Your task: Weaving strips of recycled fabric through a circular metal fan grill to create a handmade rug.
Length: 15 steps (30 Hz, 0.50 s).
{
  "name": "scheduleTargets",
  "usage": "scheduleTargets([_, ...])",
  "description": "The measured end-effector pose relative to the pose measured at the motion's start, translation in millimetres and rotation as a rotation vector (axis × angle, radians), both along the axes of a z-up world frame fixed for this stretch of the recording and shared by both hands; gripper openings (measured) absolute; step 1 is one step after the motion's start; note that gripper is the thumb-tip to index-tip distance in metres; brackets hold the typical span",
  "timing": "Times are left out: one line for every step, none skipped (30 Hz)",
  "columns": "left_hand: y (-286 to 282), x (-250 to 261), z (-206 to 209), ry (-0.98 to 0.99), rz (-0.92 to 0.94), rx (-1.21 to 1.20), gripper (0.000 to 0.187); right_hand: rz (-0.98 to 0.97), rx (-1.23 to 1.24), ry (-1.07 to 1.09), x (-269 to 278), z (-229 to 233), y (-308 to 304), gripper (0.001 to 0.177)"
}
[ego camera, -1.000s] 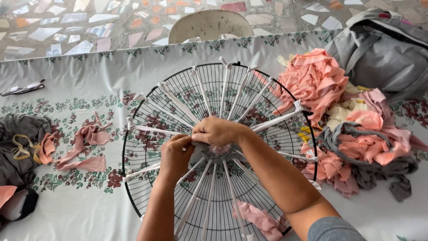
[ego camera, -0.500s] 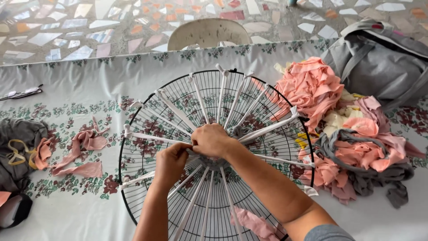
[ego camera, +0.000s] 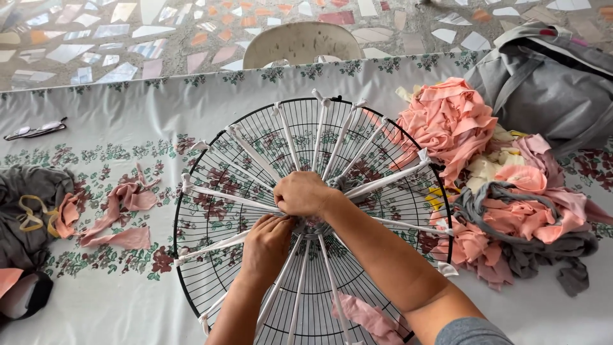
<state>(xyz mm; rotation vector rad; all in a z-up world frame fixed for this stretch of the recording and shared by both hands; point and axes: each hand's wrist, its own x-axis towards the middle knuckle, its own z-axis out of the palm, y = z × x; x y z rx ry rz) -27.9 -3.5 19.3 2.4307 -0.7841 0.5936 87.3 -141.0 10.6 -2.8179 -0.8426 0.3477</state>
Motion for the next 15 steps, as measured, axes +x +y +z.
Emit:
scheduleTargets([-1.0,0.2,0.4,0.031,-0.034,-0.073,0.007,0.037,-0.018,0.002,4.2,-5.8,-2.1,0.016])
scheduleTargets([-3.1,-0.3,2.9,0.034,-0.032,-0.075,0.007,0.039,-0.019,0.005,6.0,-6.8,-4.1,0.016])
scheduleTargets([-4.6,-1.0,5.6,0.040,-0.042,-0.116,0.010,0.058,0.025,0.049,7.4,-7.7,-5.4,0.014])
scheduleTargets([-5.6,-0.1,9.1,0.039,-0.046,-0.158,0.013,0.083,0.068,0.086,11.6,-6.9,-5.4,0.012])
scheduleTargets([-2.1,2.5,-5.3,0.034,-0.038,-0.161,0.013,0.092,0.065,0.083,9.7,-1.3,-8.8,0.012])
scheduleTargets([1.0,5.5,-19.8,0.040,-0.028,-0.236,0.016,0.050,0.118,0.154,7.8,3.7,-13.0,0.019])
scheduleTargets([3.8,8.7,-34.5,0.046,-0.018,-0.312,0.019,0.007,0.171,0.225,6.0,8.6,-17.5,0.028])
scheduleTargets([4.3,8.8,-36.8,0.046,-0.018,-0.315,0.019,0.007,0.168,0.225,7.4,5.9,-18.0,0.028])
scheduleTargets([4.8,8.8,-39.0,0.072,-0.014,-0.342,0.022,0.012,0.126,0.215,8.8,3.1,-18.6,0.026])
scheduleTargets([7.3,9.2,-40.2,0.096,-0.007,-0.366,0.025,0.021,0.088,0.205,11.1,0.9,-16.8,0.024])
scheduleTargets([8.3,5.2,-30.8,0.094,-0.003,-0.366,0.025,0.025,0.088,0.205,11.2,-4.2,-14.9,0.024])
scheduleTargets([9.2,3.0,-21.1,0.149,-0.013,-0.406,0.023,0.029,0.087,0.220,12.9,-8.4,-13.3,0.023])
scheduleTargets([10.1,0.7,-11.8,0.203,-0.024,-0.445,0.023,0.034,0.087,0.236,14.5,-12.9,-11.7,0.022])
scheduleTargets([10.5,2.5,-11.4,0.206,-0.022,-0.446,0.023,0.035,0.086,0.240,9.1,-1.6,-15.3,0.022])
scheduleTargets([11.3,4.1,-11.1,0.220,0.000,-0.441,0.019,0.058,0.240,0.324,3.5,9.4,-18.5,0.021])
